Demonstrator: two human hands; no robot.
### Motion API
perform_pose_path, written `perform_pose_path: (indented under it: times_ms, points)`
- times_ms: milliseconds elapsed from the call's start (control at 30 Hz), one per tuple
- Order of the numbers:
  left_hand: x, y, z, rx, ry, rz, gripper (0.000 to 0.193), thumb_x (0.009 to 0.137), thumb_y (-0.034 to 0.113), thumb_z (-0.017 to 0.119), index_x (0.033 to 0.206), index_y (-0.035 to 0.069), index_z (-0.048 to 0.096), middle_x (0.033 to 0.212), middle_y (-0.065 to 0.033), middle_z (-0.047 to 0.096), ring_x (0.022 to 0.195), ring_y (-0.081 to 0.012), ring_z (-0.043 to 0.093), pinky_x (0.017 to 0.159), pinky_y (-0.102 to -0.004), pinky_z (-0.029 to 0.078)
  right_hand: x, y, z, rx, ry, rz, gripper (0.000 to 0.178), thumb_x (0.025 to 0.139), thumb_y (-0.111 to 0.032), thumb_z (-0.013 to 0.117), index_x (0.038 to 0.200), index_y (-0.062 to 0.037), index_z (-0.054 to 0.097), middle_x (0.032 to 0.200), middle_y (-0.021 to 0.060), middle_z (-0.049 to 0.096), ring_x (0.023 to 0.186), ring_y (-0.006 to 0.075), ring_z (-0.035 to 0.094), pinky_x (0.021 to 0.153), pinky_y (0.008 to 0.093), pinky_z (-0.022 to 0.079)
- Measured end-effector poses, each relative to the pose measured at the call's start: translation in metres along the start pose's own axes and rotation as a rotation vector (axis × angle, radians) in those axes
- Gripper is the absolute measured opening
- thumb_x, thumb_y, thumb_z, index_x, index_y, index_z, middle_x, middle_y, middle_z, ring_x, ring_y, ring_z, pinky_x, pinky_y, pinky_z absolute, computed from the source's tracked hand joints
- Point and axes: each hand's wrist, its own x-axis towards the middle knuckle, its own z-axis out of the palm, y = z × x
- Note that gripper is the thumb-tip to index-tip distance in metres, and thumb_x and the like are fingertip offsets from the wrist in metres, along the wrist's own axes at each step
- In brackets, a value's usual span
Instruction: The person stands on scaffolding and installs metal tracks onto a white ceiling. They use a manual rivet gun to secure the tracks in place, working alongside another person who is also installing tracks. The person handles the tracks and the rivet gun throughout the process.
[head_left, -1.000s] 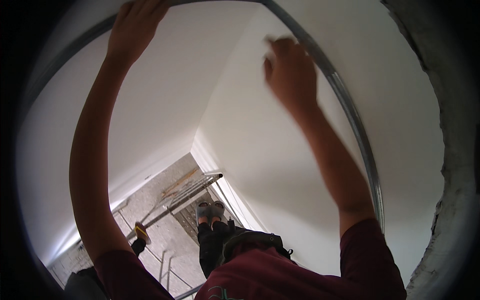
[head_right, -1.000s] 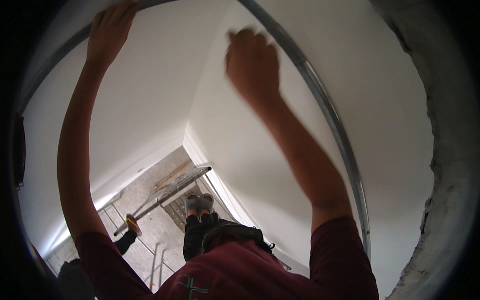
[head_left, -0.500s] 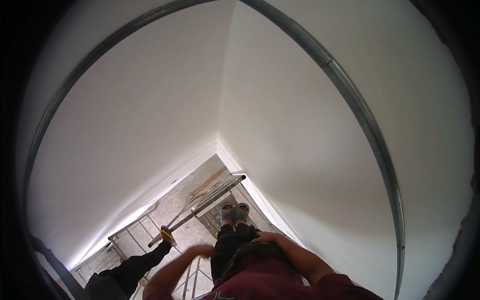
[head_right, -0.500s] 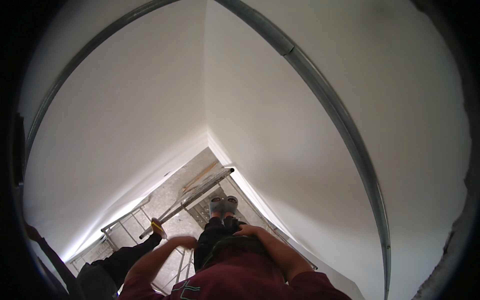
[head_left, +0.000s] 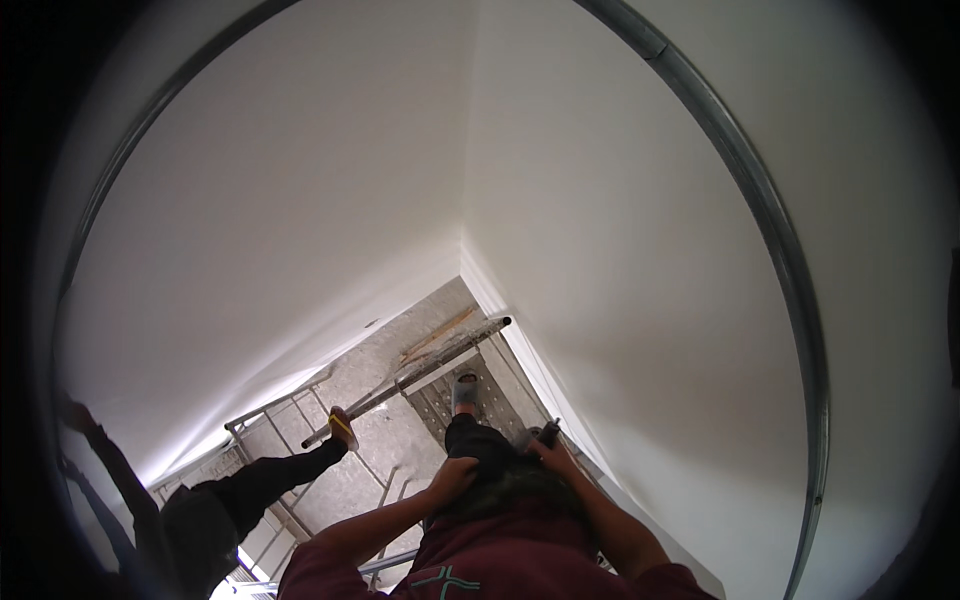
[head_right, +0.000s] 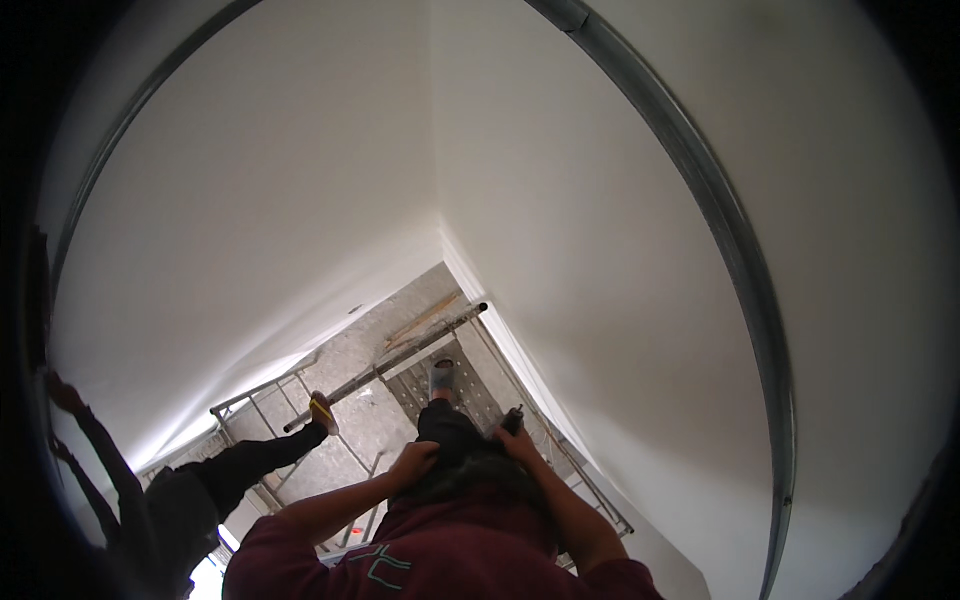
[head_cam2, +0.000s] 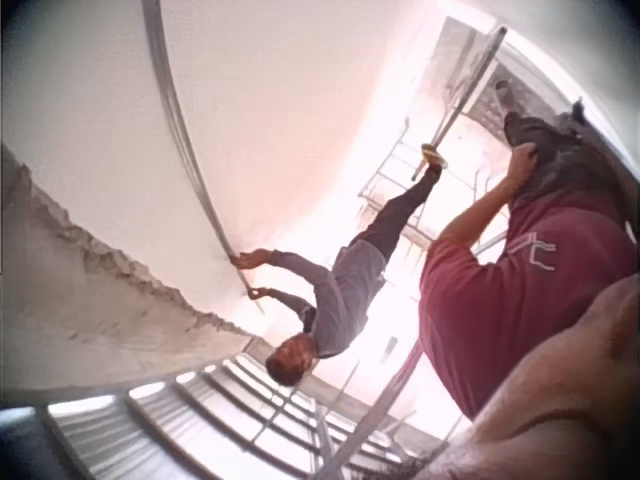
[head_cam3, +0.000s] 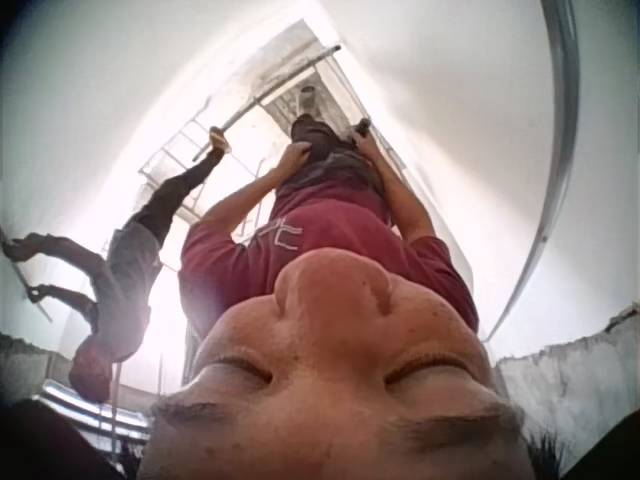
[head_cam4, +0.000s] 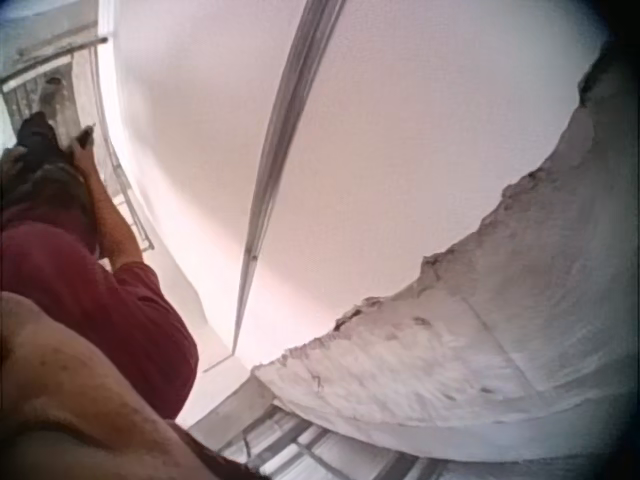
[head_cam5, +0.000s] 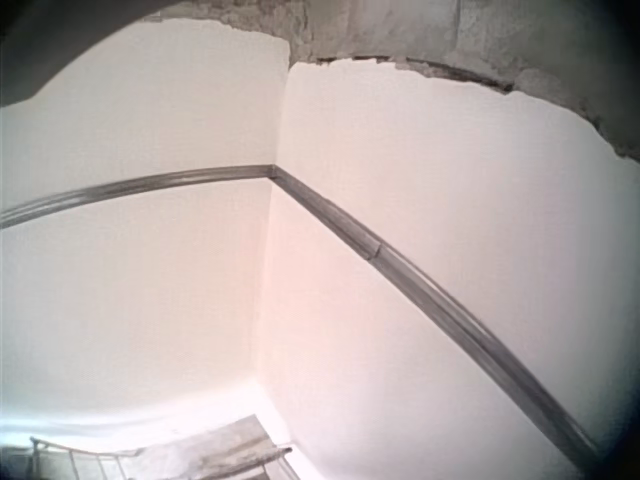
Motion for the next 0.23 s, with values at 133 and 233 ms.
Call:
perform_pose_path:
  times_ms: [133, 233]
  points:
    - [0.014, -0.085, 0.085, 0.412, -0.124, 0.369, 0.023, 0.079, 0.015, 0.061, 0.101, 0.005, 0.062, 0.099, -0.0227, 0.061, 0.097, -0.0429, 0.059, 0.084, -0.0506, 0.047, 0.001, -0.019, -0.035, 0.04, 0.25, -0.352, 0.035, 0.089, -0.028, 0.069, 0.105, -0.0019, 0.053, 0.091, 0.0095, 0.065, 0.08, 0.021, 0.062, 0.073, 0.0359, 0.049]
    - [0.02, -0.089, 0.114, 0.608, -0.393, 0.35, 0.044, 0.078, 0.021, 0.066, 0.12, 0.011, 0.06, 0.127, -0.0233, 0.055, 0.118, -0.0439, 0.051, 0.096, -0.0502, 0.042, -0.03, -0.078, -0.065, -0.163, 0.339, -0.484, 0.039, 0.087, -0.025, 0.071, 0.107, -0.0029, 0.046, 0.086, 0.0106, 0.062, 0.077, 0.0229, 0.061, 0.072, 0.0385, 0.048]
